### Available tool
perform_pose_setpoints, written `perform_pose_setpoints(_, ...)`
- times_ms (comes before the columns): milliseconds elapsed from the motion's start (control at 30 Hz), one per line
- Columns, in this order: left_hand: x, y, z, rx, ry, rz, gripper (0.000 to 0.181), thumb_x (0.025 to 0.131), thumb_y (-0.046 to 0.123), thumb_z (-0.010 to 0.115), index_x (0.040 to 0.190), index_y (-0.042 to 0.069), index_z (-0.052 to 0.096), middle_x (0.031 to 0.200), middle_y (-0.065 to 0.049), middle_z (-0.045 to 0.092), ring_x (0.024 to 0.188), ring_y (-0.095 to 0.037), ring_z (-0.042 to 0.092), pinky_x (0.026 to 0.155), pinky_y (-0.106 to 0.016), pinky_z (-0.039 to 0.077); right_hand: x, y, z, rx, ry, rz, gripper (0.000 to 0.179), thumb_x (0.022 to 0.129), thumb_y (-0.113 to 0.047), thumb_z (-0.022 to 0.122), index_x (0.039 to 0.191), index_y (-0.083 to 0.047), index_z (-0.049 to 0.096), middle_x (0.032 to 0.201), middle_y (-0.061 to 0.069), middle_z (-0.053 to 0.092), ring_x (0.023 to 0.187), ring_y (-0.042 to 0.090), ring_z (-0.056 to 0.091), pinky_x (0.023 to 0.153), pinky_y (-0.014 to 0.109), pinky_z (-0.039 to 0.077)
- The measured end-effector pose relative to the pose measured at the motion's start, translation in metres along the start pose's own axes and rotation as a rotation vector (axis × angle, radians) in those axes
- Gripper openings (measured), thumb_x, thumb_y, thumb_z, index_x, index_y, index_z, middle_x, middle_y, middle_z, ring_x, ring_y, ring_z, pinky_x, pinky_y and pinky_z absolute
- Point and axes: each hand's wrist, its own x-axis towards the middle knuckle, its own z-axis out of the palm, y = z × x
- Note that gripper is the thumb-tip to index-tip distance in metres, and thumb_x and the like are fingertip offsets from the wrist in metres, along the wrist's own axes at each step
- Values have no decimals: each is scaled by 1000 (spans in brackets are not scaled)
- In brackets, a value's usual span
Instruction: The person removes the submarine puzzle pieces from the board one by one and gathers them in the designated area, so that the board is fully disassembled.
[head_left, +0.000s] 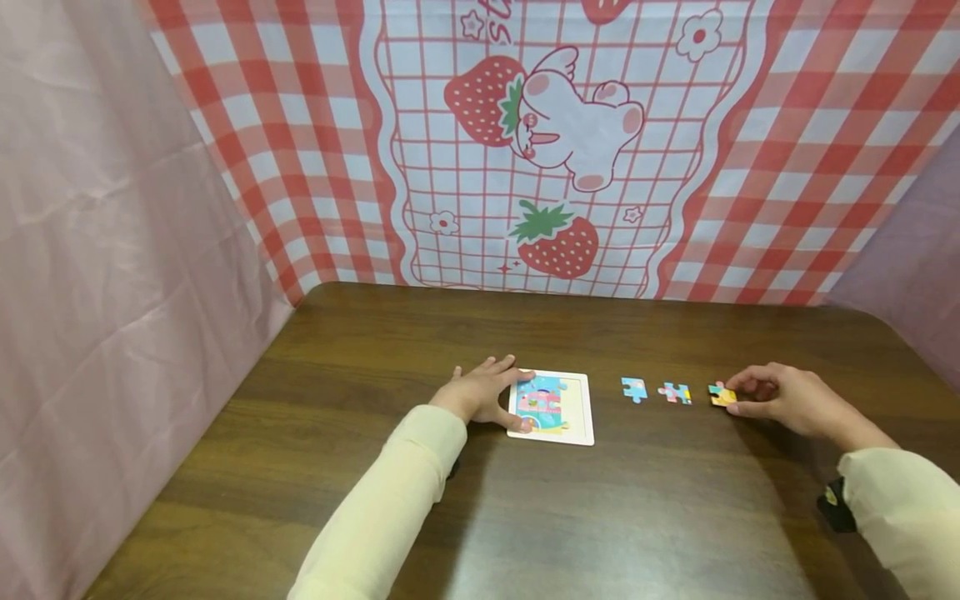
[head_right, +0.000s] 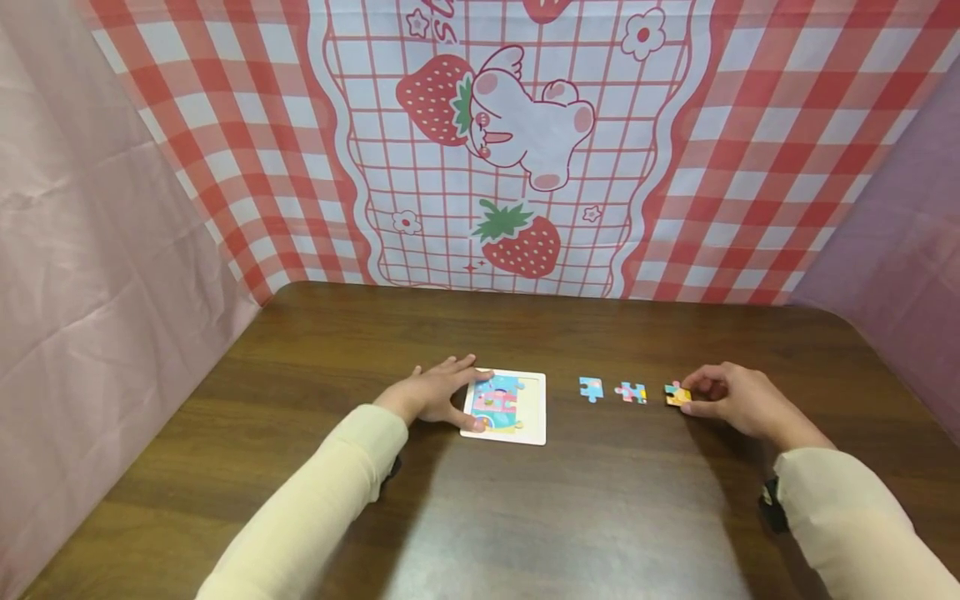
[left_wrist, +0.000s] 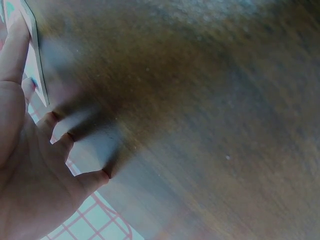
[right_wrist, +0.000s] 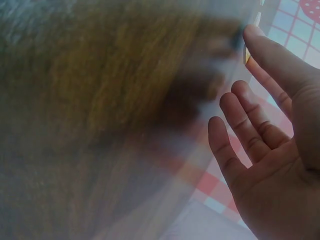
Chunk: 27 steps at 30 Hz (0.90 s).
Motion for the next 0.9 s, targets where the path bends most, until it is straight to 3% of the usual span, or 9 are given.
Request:
perform_pose_setpoints(200,1,0,1,-1,1,4,85,87,51,76,160,37,33,171,5,11,157,-21,5,122,-60,2,1,1,0,17,-39,21,33,86,-27,84,108,-5,73,94,3,63,83,18,58,70,37,48)
perform_pose_setpoints(467,0,0,1,2,4,3,86,87,52,77,160,36,33,171,6,11,157,-21,5,122,-61,2,3,3,1,17,-52,28,36,85,-29,84,109,-5,74,94,2,64,82,17,57,69,37,48)
perform_pose_setpoints(900,0,0,1,6,11,15,86,87,50,78,159,35,35,171,4,13,157,-22,6,122,-62,4,0,-14,2,18,15,-9,34,86,-27,84,110,-6,74,97,4,68,87,21,62,72,40,50)
